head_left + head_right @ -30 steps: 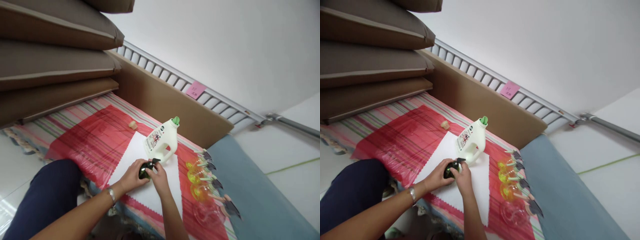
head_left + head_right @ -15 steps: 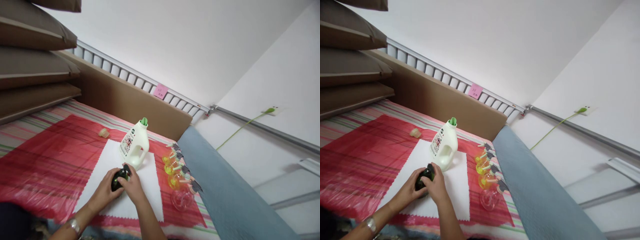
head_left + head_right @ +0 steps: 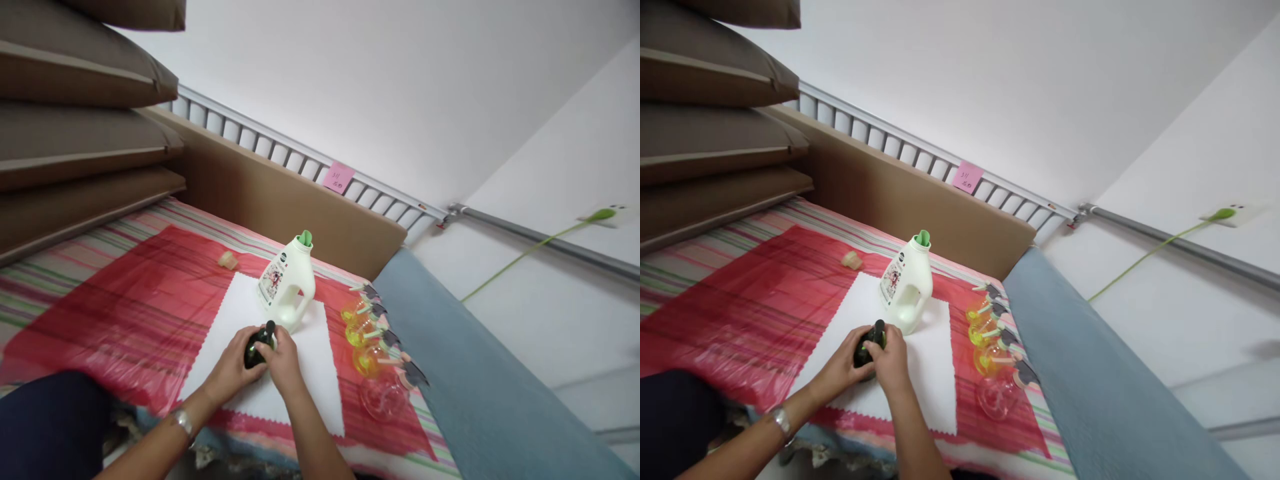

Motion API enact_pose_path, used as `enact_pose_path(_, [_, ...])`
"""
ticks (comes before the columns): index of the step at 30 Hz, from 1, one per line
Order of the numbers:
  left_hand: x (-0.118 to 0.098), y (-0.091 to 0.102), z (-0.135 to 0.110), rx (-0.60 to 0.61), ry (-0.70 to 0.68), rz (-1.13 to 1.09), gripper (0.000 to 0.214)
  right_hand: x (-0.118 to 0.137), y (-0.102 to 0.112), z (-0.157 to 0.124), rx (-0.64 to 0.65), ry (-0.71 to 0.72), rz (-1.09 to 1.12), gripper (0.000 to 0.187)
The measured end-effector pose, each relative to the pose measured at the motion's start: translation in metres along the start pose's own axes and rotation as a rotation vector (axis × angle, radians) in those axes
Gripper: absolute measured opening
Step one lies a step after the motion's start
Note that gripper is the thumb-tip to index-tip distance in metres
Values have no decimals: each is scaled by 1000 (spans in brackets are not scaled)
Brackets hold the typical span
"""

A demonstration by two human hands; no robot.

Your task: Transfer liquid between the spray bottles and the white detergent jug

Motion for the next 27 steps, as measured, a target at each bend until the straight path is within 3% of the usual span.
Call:
enact_pose_path(7, [-3,4,-1,-6,16,-7,55,-9,-3,-9,-158,-59,-7,27])
enact_pose_path(12, [-3,2,0,10,4,-25,57,-6,-5,-5,-56,3,29,42])
enact_pose_path(16, [2,0,-1,3,-7,-26,61,-2,-4,-2,6,38,29,31])
enact_pose_path(20, [6,1,-2,-24,-3,-23,57,0,-3,-3,-68,0,-18,23])
enact_pose_path(27, [6,5,-3,-32,15,-16,54,5,2,-9,-157,-49,-94,34])
Point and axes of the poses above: each hand's wrist, its own z-axis towards the middle knuckle, its own y-axis out of the back of the hand, x = y × z, the point moved 10 cm from there along z, towards the middle knuckle, and after that the axes turned 11 degrees about x, right-handed, at the moved point
